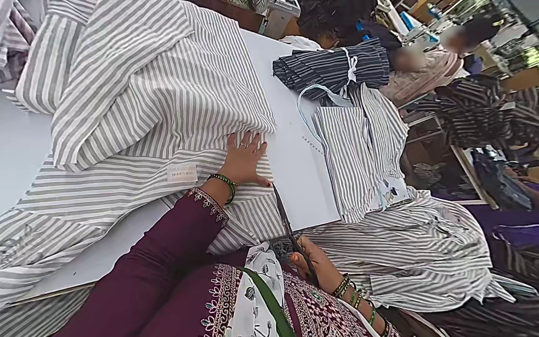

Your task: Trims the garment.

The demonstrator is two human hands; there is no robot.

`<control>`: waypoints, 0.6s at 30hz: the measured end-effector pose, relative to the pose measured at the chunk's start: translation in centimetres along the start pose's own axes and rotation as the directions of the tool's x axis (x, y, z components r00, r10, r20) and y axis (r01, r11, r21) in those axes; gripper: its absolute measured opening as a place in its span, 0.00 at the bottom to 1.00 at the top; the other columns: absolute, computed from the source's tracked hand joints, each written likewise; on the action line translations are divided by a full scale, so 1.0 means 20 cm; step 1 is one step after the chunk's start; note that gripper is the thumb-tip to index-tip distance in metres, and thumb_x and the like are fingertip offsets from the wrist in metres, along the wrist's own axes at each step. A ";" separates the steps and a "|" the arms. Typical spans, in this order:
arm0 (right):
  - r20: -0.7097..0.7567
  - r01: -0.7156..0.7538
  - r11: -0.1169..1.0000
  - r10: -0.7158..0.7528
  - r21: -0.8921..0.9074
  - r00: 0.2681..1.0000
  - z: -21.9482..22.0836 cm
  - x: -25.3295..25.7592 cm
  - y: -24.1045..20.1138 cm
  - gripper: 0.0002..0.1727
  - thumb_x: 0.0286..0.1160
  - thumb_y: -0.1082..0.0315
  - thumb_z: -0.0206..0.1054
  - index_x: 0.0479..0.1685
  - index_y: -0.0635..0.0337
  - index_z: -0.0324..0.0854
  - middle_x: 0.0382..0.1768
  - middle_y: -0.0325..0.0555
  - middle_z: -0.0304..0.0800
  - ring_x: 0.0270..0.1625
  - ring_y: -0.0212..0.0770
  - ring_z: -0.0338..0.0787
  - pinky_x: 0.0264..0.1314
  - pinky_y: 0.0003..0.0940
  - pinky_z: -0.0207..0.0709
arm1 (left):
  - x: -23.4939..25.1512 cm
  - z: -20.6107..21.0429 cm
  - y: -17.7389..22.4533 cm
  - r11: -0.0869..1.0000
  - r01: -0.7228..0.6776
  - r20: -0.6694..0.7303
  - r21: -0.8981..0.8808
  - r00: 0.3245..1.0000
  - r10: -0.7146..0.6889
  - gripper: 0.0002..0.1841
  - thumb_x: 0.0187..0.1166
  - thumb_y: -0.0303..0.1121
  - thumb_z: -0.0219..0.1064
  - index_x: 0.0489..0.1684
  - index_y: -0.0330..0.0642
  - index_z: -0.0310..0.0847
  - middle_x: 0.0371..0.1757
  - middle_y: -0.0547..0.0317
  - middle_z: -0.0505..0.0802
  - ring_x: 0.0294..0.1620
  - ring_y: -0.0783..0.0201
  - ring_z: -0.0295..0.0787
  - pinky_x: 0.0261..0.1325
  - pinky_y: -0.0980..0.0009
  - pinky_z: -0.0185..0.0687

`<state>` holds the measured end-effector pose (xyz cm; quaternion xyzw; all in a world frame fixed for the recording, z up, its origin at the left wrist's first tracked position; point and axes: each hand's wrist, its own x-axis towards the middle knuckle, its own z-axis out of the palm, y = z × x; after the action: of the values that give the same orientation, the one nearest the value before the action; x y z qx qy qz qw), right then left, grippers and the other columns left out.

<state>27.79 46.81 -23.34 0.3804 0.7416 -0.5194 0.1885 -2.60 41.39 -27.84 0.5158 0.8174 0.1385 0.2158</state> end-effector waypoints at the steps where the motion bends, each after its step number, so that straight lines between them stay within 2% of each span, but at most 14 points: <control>1: 0.018 0.009 1.000 -0.009 0.008 1.000 -0.01 0.00 0.00 0.39 0.61 0.27 0.68 0.42 0.57 0.69 0.17 0.26 0.70 0.18 0.21 0.73 0.27 0.20 0.70 | 0.00 0.00 0.00 1.000 0.003 0.005 -0.001 1.000 -0.003 0.65 0.57 0.73 0.76 0.97 0.50 0.47 0.98 0.47 0.46 0.97 0.38 0.25 0.84 0.22 0.14; 4: 0.113 -0.013 1.000 0.015 -0.017 0.993 -0.04 0.02 -0.03 0.53 0.48 0.16 0.65 0.52 0.59 0.66 0.23 0.27 0.74 0.22 0.22 0.76 0.31 0.21 0.74 | 0.00 0.00 0.00 1.000 -0.007 -0.007 -0.007 1.000 0.007 0.65 0.56 0.73 0.76 0.96 0.48 0.49 0.98 0.45 0.46 0.97 0.36 0.26 0.84 0.22 0.14; 5: 0.120 -0.022 1.000 0.025 -0.022 0.992 -0.04 0.03 -0.05 0.54 0.48 0.16 0.65 0.54 0.61 0.66 0.23 0.28 0.74 0.23 0.23 0.76 0.31 0.23 0.75 | 0.00 0.01 -0.01 1.000 -0.015 -0.014 -0.011 1.000 0.014 0.65 0.56 0.73 0.76 0.96 0.47 0.50 0.97 0.45 0.47 0.97 0.36 0.27 0.83 0.21 0.14; 11: 0.025 -0.026 0.991 0.023 0.131 0.999 -0.01 0.07 -0.09 0.33 0.66 0.31 0.67 0.41 0.54 0.66 0.13 0.27 0.72 0.13 0.26 0.76 0.19 0.22 0.74 | -0.01 -0.01 0.01 1.000 0.008 -0.002 -0.018 1.000 -0.008 0.66 0.56 0.73 0.76 0.96 0.45 0.47 0.98 0.46 0.46 0.97 0.36 0.26 0.83 0.20 0.13; 16: 0.117 -0.017 0.997 0.008 0.075 0.993 -0.05 0.12 -0.13 0.47 0.54 0.18 0.65 0.49 0.55 0.64 0.18 0.26 0.74 0.18 0.26 0.79 0.26 0.23 0.79 | 0.00 0.01 0.00 0.998 0.021 -0.022 -0.057 1.000 -0.022 0.68 0.54 0.71 0.79 0.96 0.42 0.47 0.98 0.46 0.46 0.97 0.37 0.26 0.82 0.20 0.11; 17: 0.118 -0.025 0.997 0.015 0.078 0.993 -0.06 0.13 -0.15 0.45 0.57 0.20 0.65 0.49 0.55 0.64 0.18 0.27 0.74 0.18 0.26 0.79 0.26 0.23 0.79 | 0.00 0.01 0.00 0.998 0.024 -0.032 -0.065 0.999 -0.026 0.68 0.53 0.71 0.80 0.96 0.42 0.48 0.98 0.46 0.47 0.97 0.37 0.26 0.82 0.19 0.12; 18: 0.104 -0.029 0.994 0.018 0.105 0.994 -0.06 0.14 -0.17 0.39 0.64 0.27 0.65 0.47 0.55 0.64 0.16 0.27 0.73 0.17 0.26 0.79 0.24 0.23 0.78 | 0.00 0.01 0.01 0.997 0.029 -0.032 -0.065 0.999 -0.031 0.68 0.53 0.71 0.80 0.96 0.41 0.47 0.98 0.46 0.48 0.97 0.36 0.27 0.81 0.18 0.12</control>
<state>23.64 48.36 -22.65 0.3713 0.6978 -0.5748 0.2119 -2.36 41.48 -27.94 0.4937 0.8237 0.1702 0.2208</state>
